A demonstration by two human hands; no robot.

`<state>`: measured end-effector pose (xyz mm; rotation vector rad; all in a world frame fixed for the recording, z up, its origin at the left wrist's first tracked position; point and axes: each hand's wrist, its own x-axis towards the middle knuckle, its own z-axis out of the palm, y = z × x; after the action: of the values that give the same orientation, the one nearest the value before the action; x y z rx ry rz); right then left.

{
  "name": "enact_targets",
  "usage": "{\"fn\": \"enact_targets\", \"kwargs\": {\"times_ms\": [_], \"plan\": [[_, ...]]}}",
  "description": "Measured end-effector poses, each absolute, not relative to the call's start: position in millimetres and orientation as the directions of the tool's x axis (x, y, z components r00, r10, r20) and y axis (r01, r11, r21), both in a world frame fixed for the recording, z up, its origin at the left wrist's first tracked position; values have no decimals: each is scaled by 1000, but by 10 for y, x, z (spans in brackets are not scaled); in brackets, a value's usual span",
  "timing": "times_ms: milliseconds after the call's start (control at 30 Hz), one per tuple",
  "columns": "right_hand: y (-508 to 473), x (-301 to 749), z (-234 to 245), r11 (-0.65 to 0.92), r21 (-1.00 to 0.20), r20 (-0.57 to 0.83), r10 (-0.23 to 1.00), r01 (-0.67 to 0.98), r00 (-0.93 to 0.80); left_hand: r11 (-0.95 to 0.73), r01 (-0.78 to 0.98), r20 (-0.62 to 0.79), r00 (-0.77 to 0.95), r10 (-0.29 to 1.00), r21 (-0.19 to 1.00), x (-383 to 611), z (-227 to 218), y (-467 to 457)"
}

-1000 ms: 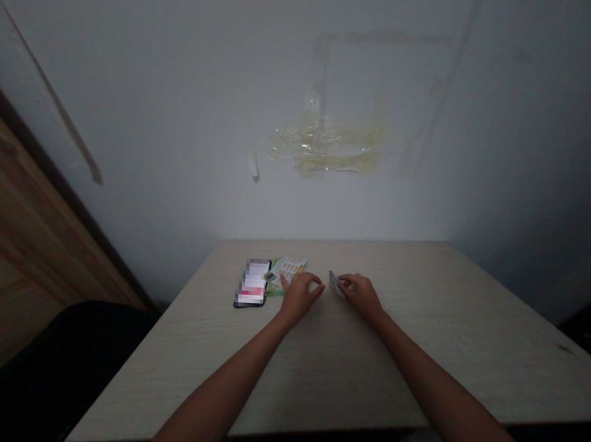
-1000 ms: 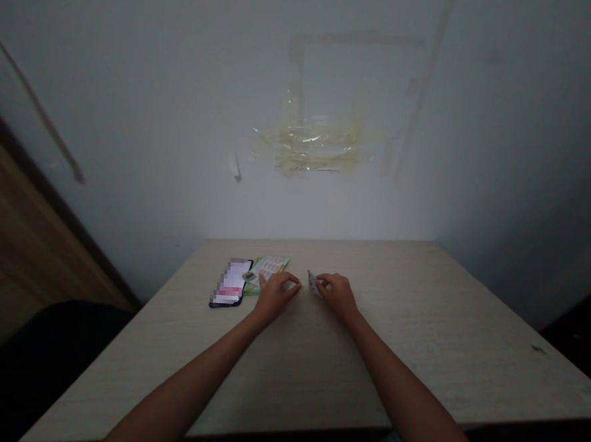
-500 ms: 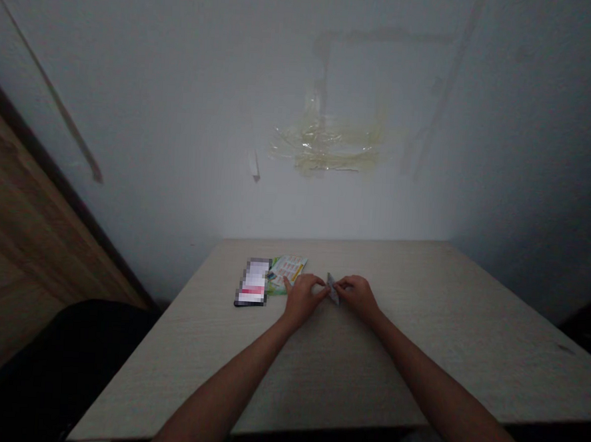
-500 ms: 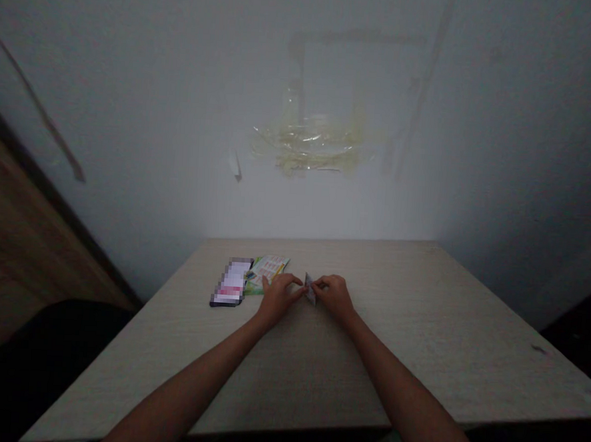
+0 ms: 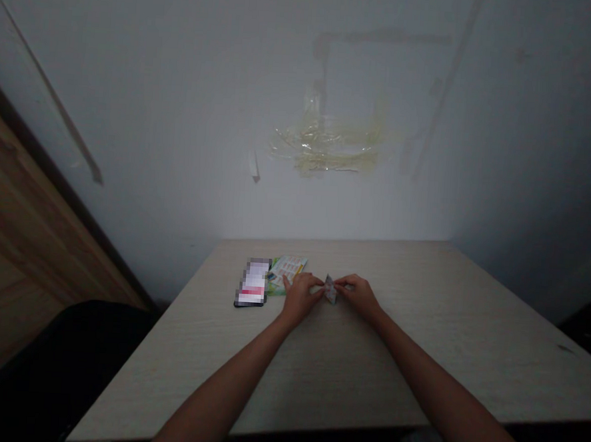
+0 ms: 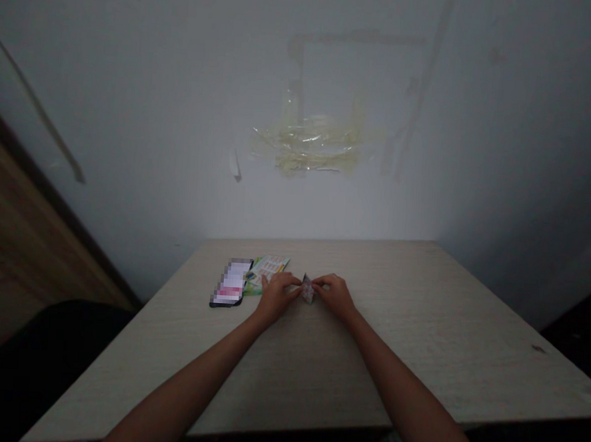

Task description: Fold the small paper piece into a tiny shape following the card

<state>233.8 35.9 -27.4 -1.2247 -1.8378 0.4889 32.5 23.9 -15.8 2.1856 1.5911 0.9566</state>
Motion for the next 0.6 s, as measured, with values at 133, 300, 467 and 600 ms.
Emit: {"fn": "enact_targets", "kwargs": {"times_ms": [133,300,467,600], "plan": [[378,2353,-301,440,-708,430,889,553,-159,-358,757,321,204,925,547,323,-141,240],[394,2391,-307,455,-687,436,882,567,-180,-382,763,302,253,919,521,277,-139,280],[445,2443,-338,494,-629,454,860,601,-232,-433,755,318,307,897,492,224,-160,333],[486,2477,-363,520,-591,460,846,617,-272,-427,777,286,325,901,463,196,-124,335]]}}
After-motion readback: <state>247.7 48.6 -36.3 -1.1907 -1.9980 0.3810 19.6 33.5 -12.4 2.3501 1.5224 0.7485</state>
